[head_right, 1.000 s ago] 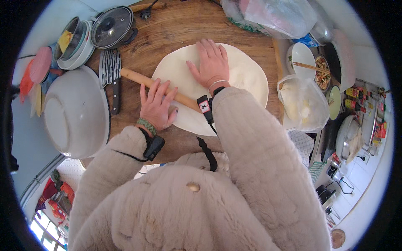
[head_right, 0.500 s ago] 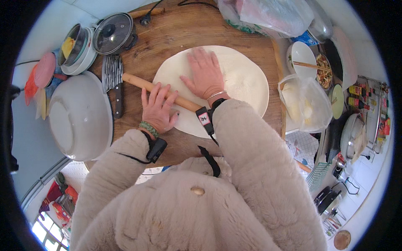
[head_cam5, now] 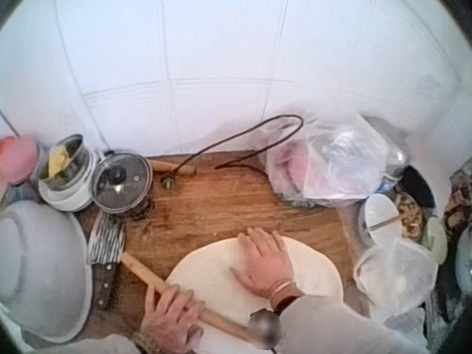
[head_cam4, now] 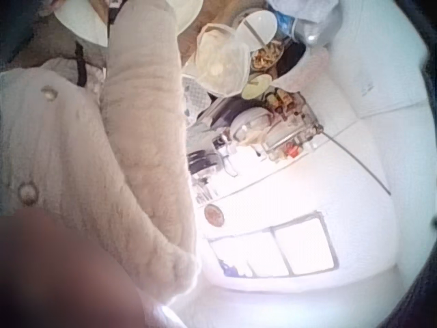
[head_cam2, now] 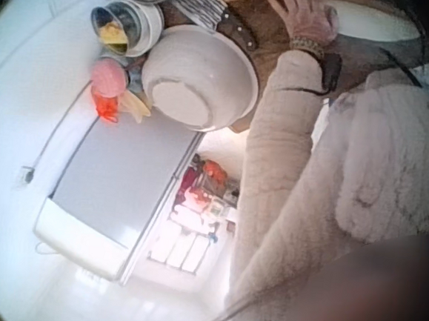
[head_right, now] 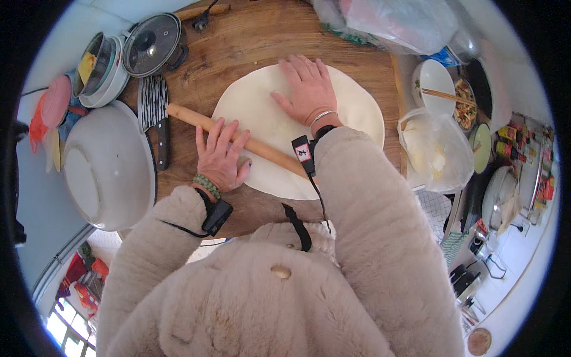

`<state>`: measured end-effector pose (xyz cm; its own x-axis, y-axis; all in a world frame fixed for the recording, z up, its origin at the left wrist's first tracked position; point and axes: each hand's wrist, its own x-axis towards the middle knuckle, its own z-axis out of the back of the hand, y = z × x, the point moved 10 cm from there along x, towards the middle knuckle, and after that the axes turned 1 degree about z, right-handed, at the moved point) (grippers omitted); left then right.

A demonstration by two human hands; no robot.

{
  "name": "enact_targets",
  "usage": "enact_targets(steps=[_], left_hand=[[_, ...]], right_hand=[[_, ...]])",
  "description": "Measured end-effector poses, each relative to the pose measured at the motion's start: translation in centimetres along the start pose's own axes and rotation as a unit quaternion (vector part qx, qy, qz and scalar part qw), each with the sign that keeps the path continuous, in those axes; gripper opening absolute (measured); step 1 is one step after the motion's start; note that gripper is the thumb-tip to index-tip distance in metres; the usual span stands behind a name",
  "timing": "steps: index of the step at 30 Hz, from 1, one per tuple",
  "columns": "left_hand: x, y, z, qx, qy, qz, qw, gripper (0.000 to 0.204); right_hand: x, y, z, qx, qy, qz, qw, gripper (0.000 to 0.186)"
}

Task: The person rolls out a round piece of dough on a wooden countertop using a long wooden rolling pin. They repeatedly flatten, lift, and reposition the dough while applying pressure with the rolling pin to expand its diameter. The dough becomes progressively thinner and larger throughout the clip.

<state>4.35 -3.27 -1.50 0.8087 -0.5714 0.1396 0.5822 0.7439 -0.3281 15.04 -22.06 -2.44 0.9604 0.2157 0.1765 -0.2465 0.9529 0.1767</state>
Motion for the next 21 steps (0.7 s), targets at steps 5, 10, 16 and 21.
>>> enact_targets(steps=[5,10,16,21], left_hand=[[-0.1,0.1,-0.3,0.001,0.015,0.007,1.000,0.072],[0.0,-0.2,0.2,0.002,-0.007,-0.005,1.000,0.071],[0.1,-0.1,0.1,-0.002,-0.002,0.002,1.000,0.072],[0.2,0.0,-0.1,0.013,0.002,0.009,1.000,0.071]], right_hand=[[0.2,0.2,0.1,0.043,-0.009,-0.013,0.999,0.072],[-1.8,6.1,-2.8,0.041,0.097,0.072,0.992,0.071],[-1.8,7.3,-1.4,0.087,0.014,0.078,0.993,0.067],[0.3,5.0,-0.8,0.087,0.009,0.070,0.994,0.066]])
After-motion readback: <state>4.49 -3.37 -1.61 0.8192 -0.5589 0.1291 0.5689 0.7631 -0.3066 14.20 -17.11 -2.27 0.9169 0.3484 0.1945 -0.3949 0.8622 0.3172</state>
